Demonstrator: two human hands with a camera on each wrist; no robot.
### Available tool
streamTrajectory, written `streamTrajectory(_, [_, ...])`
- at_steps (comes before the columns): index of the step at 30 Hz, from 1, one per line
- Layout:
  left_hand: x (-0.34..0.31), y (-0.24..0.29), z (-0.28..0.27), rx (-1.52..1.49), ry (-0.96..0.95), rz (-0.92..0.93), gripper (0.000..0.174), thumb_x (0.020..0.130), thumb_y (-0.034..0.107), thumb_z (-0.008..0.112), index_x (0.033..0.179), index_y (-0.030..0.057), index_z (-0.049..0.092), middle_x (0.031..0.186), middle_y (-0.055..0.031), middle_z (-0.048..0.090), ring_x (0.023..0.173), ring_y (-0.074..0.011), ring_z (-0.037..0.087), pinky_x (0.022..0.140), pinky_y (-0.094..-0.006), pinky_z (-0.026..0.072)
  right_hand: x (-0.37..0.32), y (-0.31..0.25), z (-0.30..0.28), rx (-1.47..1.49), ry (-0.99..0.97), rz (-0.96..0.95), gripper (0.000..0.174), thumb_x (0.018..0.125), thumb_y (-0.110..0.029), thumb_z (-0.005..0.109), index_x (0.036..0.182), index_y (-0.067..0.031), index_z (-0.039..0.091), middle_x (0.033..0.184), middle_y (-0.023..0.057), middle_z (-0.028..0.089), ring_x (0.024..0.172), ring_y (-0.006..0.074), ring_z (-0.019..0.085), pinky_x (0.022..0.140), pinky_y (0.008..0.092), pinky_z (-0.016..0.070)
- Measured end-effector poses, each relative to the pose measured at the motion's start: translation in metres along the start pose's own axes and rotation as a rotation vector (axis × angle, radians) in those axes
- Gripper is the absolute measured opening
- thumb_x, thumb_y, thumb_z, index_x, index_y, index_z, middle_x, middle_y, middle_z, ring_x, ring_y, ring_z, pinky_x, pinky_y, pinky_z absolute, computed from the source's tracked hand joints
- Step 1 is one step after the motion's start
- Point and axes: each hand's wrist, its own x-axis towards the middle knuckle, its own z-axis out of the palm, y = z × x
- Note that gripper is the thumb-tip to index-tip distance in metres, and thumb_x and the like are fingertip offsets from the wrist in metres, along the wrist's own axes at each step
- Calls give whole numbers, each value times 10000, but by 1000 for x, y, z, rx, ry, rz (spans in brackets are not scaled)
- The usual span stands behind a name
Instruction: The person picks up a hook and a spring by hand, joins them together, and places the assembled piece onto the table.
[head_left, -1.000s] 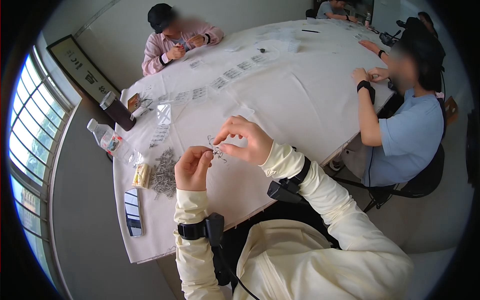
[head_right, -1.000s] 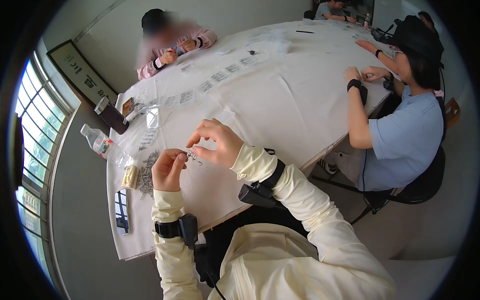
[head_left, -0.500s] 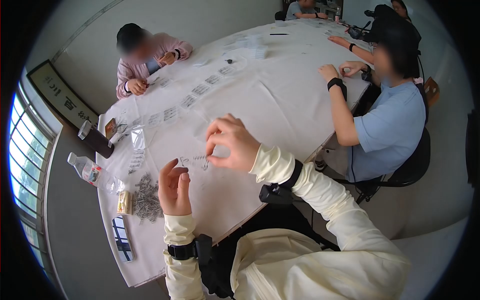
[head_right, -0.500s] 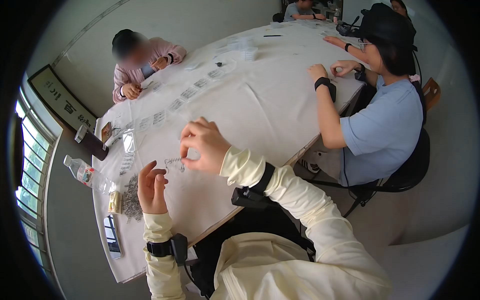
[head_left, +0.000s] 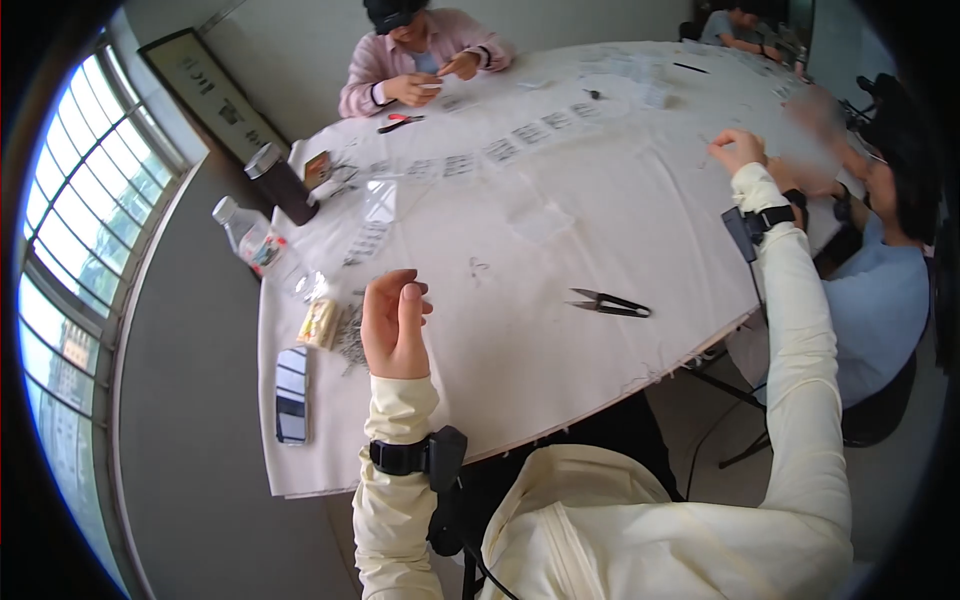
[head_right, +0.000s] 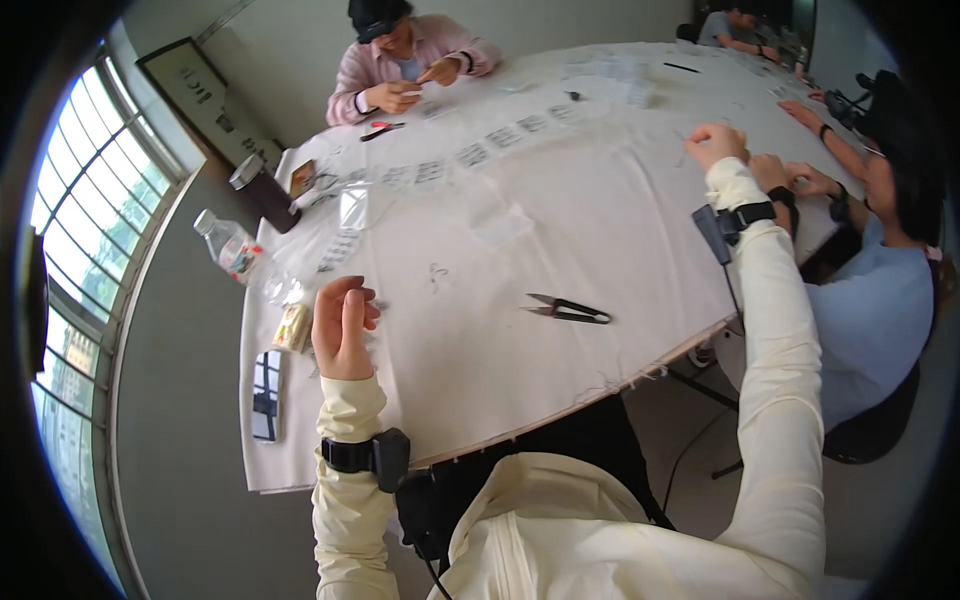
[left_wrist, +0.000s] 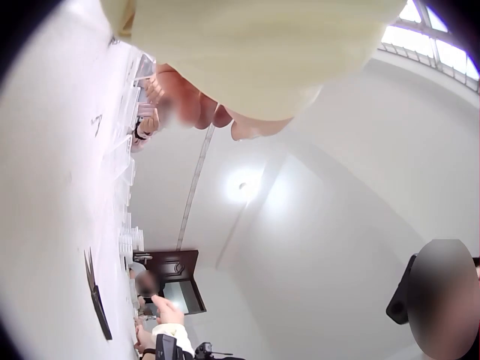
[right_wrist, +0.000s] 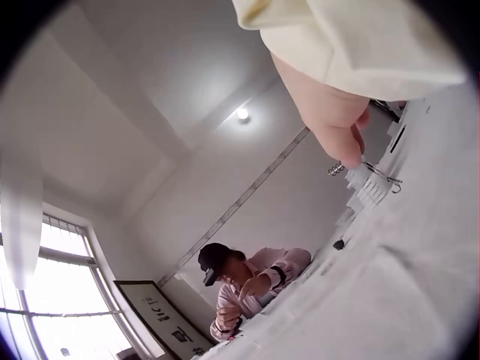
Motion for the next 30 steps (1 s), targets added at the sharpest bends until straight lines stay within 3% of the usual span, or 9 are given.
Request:
streamTrajectory(2, [5, -4, -19, 41, 62, 11, 218, 1002, 165, 531, 1124, -9, 580, 931, -65, 625, 751, -89, 548, 680, -233, 438, 3, 11, 10, -135, -67, 61, 153, 744, -294, 759, 851, -184, 758, 1033, 75, 703, 1072, 329, 571, 908, 444, 483])
streamTrajectory(6, [15, -16, -55, 31, 145, 25, 213, 998, 165, 543, 1103, -12, 596, 926, -55, 629, 741, -87, 544, 681, -227, 441, -8, 28, 26, -184, -219, 172, 158, 736, -268, 752, 846, -155, 744, 1029, 67, 696, 1031, 306, 594, 904, 413, 480])
streamTrajectory(10, [21, -18, -72, 179, -31, 13, 185, 955, 98, 597, 1114, 9, 628, 922, -27, 642, 757, -88, 560, 680, -235, 452, -14, 57, 52, -141, -231, 241, 186, 730, -260, 754, 848, -119, 732, 949, 74, 692, 973, 285, 616, 879, 373, 479])
streamTrajectory(11, [20, -14, -71, 391, -92, 17, 149, 927, 67, 606, 1060, 23, 655, 914, -35, 653, 753, -103, 579, 681, -233, 459, -13, 63, 57, -146, -232, 246, 186, 730, -260, 754, 848, -119, 732, 949, 74, 692, 973, 285, 616, 879, 373, 479])
streamTrajectory(14, [23, -13, -61, 687, -208, 15, 111, 839, 64, 669, 945, 64, 701, 902, -63, 659, 790, -193, 623, 710, -280, 485, -12, 49, 49, -170, -82, 111, 181, 748, -243, 739, 863, -103, 717, 898, 76, 686, 965, 291, 611, 852, 375, 475])
streamTrajectory(17, [27, -35, -50, 1004, -307, 162, 192, 770, 178, 750, 916, 69, 687, 919, -99, 641, 956, -318, 602, 833, -417, 490, -18, -9, 28, 168, 15, -189, 112, 760, -184, 714, 841, -113, 684, 933, 75, 671, 981, 310, 580, 905, 389, 437])
streamTrajectory(18, [28, -38, -46, 996, -312, 162, 192, 770, 178, 750, 916, 69, 687, 919, -99, 641, 956, -318, 602, 833, -417, 490, -28, -39, 18, 288, 49, -295, 97, 765, -161, 709, 825, -98, 666, 924, 70, 666, 965, 310, 577, 895, 391, 437])
streamTrajectory(24, [28, -46, -41, 1141, -317, 220, 183, 761, 129, 732, 909, 50, 658, 887, -108, 653, 923, -316, 614, 810, -419, 492, -109, -196, -33, 621, -290, -845, 105, 773, -167, 719, 805, -96, 649, 878, 65, 616, 959, 292, 556, 877, 389, 440])
streamTrajectory(30, [22, -47, -41, 1089, -285, 204, 159, 776, 63, 651, 928, 78, 605, 919, -117, 638, 936, -328, 604, 790, -422, 511, -146, -261, -23, 496, -412, -1037, 132, 811, -240, 697, 855, -120, 663, 953, 43, 622, 1017, 264, 550, 891, 420, 442])
